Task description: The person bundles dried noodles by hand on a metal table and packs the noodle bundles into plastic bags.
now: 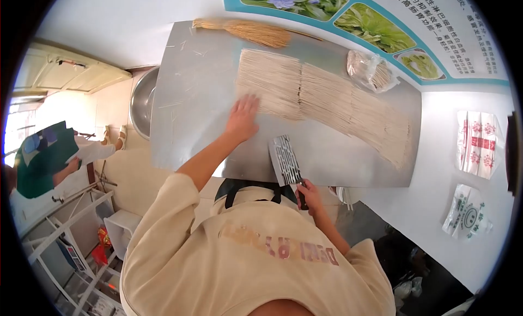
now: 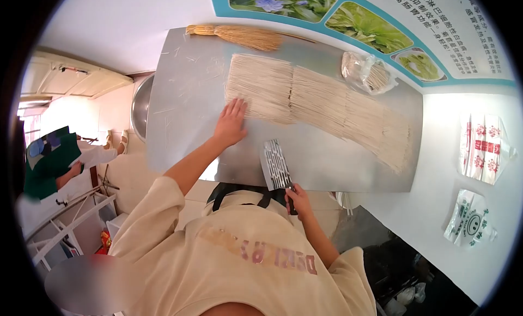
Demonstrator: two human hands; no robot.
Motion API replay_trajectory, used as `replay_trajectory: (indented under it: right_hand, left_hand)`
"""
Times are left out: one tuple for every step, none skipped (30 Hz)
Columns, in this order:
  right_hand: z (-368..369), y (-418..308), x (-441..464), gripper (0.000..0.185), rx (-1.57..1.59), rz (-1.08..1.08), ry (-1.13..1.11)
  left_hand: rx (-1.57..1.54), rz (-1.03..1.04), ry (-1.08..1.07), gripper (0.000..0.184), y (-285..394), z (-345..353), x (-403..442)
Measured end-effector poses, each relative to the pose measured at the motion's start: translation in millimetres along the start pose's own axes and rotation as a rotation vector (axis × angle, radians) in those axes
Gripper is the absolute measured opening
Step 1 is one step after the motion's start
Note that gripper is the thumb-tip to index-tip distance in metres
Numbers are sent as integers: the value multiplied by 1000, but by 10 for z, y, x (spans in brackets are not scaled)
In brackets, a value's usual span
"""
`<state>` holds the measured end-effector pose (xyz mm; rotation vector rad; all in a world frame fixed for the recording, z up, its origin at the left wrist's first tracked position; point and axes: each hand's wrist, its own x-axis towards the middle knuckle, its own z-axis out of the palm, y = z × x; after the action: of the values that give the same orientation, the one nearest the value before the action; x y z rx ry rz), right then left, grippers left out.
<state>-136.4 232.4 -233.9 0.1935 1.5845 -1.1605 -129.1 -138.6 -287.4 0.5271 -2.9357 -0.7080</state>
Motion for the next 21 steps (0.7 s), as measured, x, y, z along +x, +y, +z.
replay_trajectory:
  right_hand:
    - [26, 68, -7, 13, 187, 22, 52]
    - [61, 116, 51, 13, 199, 22, 58]
    - [152, 139, 128, 14, 280, 12, 61]
    - [247, 165, 200, 14, 361, 4, 63]
    - [339, 158, 362, 15, 452, -41, 26]
    - [441, 65, 527, 15, 474, -64, 3]
    - [540, -56, 684, 15, 495, -86, -18]
    - [642, -210, 836, 16, 529, -83, -31]
    - [728, -365, 951, 16, 561, -83, -43]
    - [799, -490, 1042, 16, 569, -85, -44]
    - [862, -602, 1116, 16, 623, -100, -75]
    - [897, -695, 1162, 16, 676, -117, -107]
    - [898, -744, 1186, 16, 688, -130, -122]
    - [869, -765, 1188, 16, 688, -132, -124]
    - [834, -734, 1182, 17, 695, -110, -135]
    - [787, -700, 1157, 18, 702, -88, -144]
    - [718, -671, 1121, 18, 703, -87, -143]
    - [612, -630, 1098, 19, 568, -80, -106]
    - [489, -553, 1092, 19, 433, -72, -68]
    - [356, -472, 1074, 19, 434, -71, -69]
    - [198, -355, 1073, 20, 310, -65, -8]
  left_hand:
    - [167, 94, -108, 84, 26, 42, 104]
    - [169, 105, -116, 84, 34, 67, 191]
    - [226, 148, -179, 87, 29, 85, 278]
    - [284, 189, -244, 90, 30, 102, 348]
    - [291, 195, -252, 90, 22, 114, 421]
    - [360, 185, -241, 89, 16, 107, 501]
    - [428, 175, -231, 88, 19, 103, 563]
    - [435, 182, -239, 88, 22, 75, 630]
    - [486, 191, -235, 84, 25, 31, 700]
    - [538, 199, -228, 80, 10, 8, 785]
    - [543, 203, -230, 80, -38, 41, 881]
    - [610, 216, -164, 68, -109, 88, 994]
    - [674, 227, -97, 56, -155, 97, 1098]
    - [677, 227, -96, 56, -197, 107, 1199]
    - [653, 246, -121, 45, -250, 96, 1268]
    - [626, 266, -148, 35, -290, 88, 1317]
    - [626, 266, -149, 35, -317, 85, 1355]
    - [609, 277, -165, 33, -336, 76, 1401]
    - [592, 288, -182, 31, -349, 64, 1438]
    - [592, 288, -182, 31, -357, 58, 1462]
    - [577, 284, -208, 31, -360, 54, 1482]
